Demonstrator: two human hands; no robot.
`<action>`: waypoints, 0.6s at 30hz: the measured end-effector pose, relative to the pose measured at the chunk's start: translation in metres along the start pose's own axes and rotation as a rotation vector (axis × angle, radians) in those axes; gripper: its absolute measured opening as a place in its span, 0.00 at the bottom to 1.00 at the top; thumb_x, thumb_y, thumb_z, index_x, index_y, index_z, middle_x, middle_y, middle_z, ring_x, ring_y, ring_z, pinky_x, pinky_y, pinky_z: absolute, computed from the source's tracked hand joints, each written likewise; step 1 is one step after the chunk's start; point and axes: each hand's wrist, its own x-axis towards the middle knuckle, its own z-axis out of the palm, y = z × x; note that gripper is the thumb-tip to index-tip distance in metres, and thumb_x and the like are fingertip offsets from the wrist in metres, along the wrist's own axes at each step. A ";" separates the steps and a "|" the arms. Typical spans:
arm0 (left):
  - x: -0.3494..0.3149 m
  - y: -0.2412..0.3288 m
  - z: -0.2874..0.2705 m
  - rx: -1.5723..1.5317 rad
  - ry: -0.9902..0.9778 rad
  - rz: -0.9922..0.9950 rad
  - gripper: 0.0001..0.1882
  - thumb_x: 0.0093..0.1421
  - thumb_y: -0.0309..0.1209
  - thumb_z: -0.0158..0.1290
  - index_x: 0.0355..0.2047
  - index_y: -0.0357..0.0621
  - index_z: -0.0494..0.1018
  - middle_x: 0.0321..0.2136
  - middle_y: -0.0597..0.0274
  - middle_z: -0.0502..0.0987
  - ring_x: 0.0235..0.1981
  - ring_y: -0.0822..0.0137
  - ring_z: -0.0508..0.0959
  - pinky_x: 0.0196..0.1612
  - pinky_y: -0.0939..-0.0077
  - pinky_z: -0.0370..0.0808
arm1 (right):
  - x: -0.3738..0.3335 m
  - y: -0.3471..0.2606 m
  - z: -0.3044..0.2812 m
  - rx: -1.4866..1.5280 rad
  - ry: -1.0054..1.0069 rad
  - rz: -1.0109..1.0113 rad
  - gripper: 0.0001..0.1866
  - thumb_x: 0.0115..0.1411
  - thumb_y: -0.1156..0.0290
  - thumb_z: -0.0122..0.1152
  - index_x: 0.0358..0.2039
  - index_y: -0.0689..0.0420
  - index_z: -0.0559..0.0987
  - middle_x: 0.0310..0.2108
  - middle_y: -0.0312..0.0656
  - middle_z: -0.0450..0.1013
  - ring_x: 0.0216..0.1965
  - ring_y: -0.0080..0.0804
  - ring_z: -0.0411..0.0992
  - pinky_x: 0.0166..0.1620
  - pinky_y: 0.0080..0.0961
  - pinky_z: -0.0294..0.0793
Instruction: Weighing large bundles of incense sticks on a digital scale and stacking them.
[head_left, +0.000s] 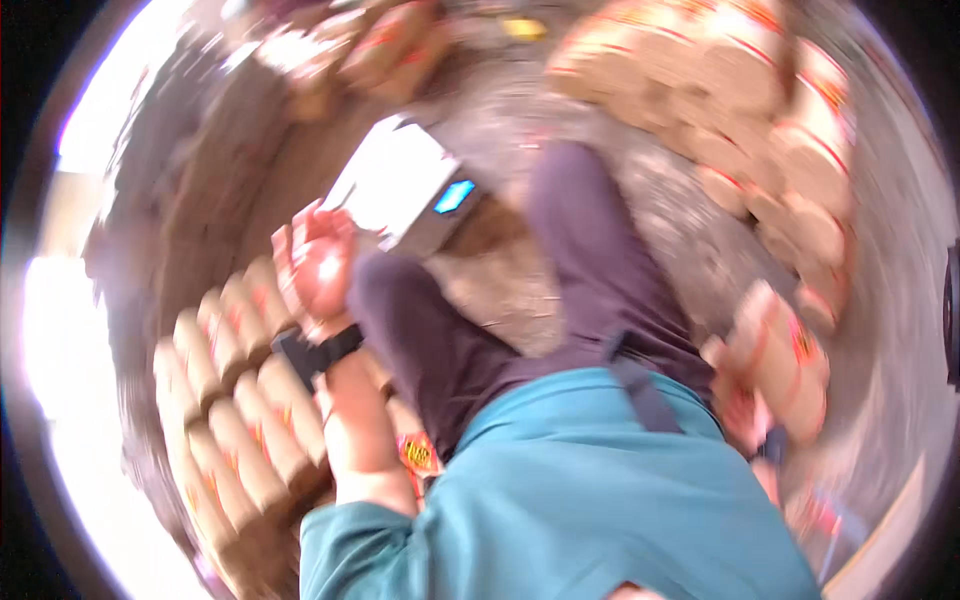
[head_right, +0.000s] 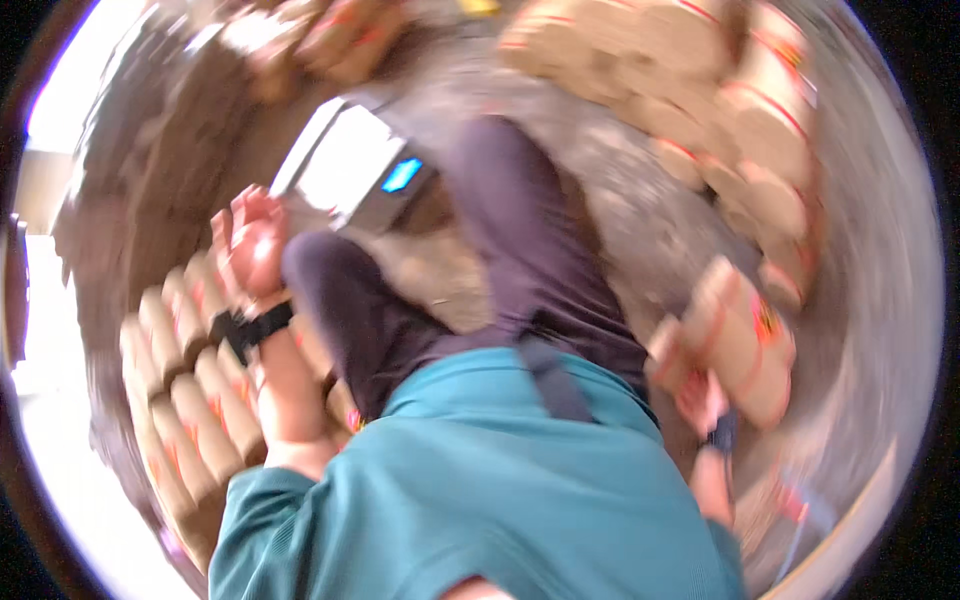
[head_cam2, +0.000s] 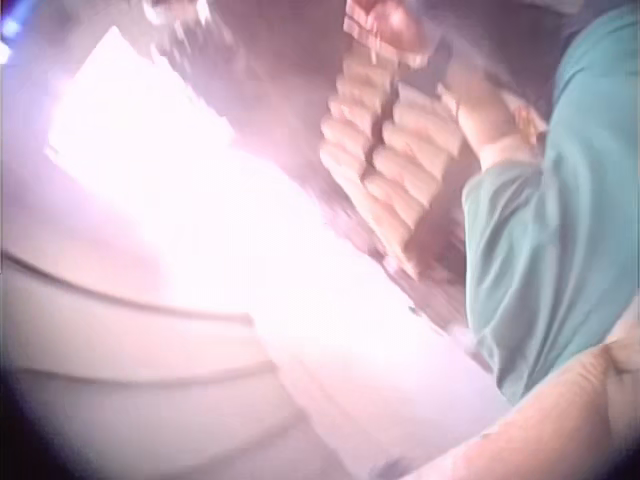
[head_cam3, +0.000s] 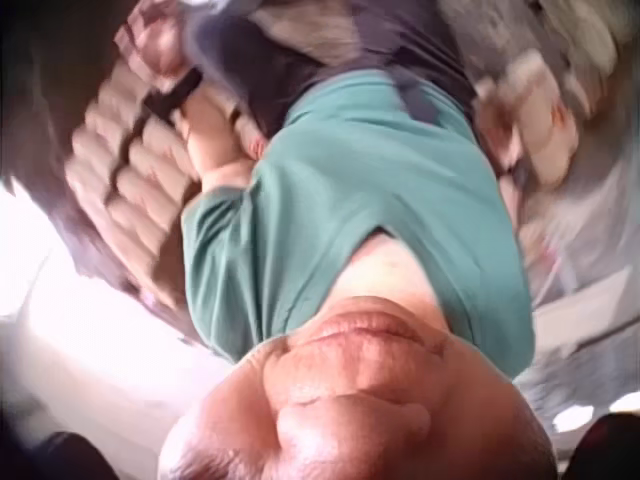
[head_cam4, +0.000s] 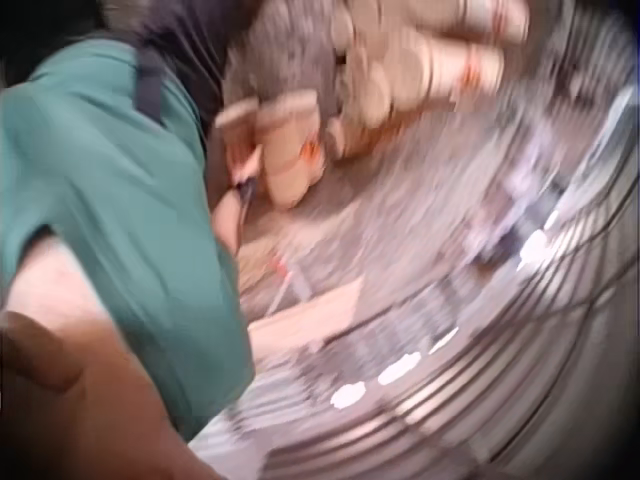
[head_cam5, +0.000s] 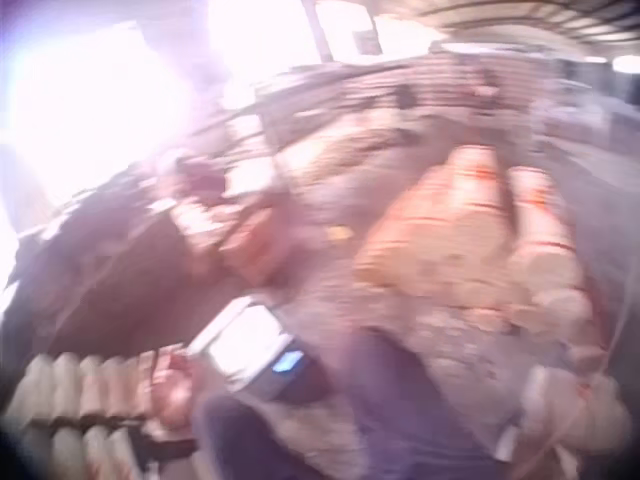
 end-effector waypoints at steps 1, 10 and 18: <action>-0.008 0.008 -0.007 0.010 0.083 0.128 0.23 0.62 0.39 0.50 0.45 0.27 0.71 0.40 0.48 0.76 0.47 0.55 0.72 0.58 0.56 0.63 | -0.001 -0.005 0.020 -0.121 0.163 -0.001 0.33 0.63 0.42 0.45 0.59 0.53 0.62 0.59 0.44 0.61 0.60 0.41 0.58 0.61 0.43 0.56; -0.189 0.062 -0.160 -0.171 0.637 0.517 0.14 0.63 0.39 0.50 0.26 0.44 0.77 0.33 0.56 0.81 0.40 0.57 0.79 0.51 0.56 0.72 | -0.082 -0.094 0.287 -0.765 -0.066 -0.729 0.17 0.66 0.58 0.49 0.47 0.58 0.71 0.32 0.35 0.69 0.29 0.19 0.66 0.32 0.17 0.68; -0.345 0.026 -0.270 -0.223 1.014 0.581 0.14 0.64 0.41 0.49 0.24 0.51 0.71 0.30 0.67 0.77 0.40 0.66 0.75 0.50 0.64 0.71 | -0.158 -0.125 0.461 -0.724 -0.364 -1.045 0.16 0.66 0.61 0.50 0.48 0.59 0.71 0.34 0.36 0.71 0.31 0.20 0.69 0.38 0.19 0.70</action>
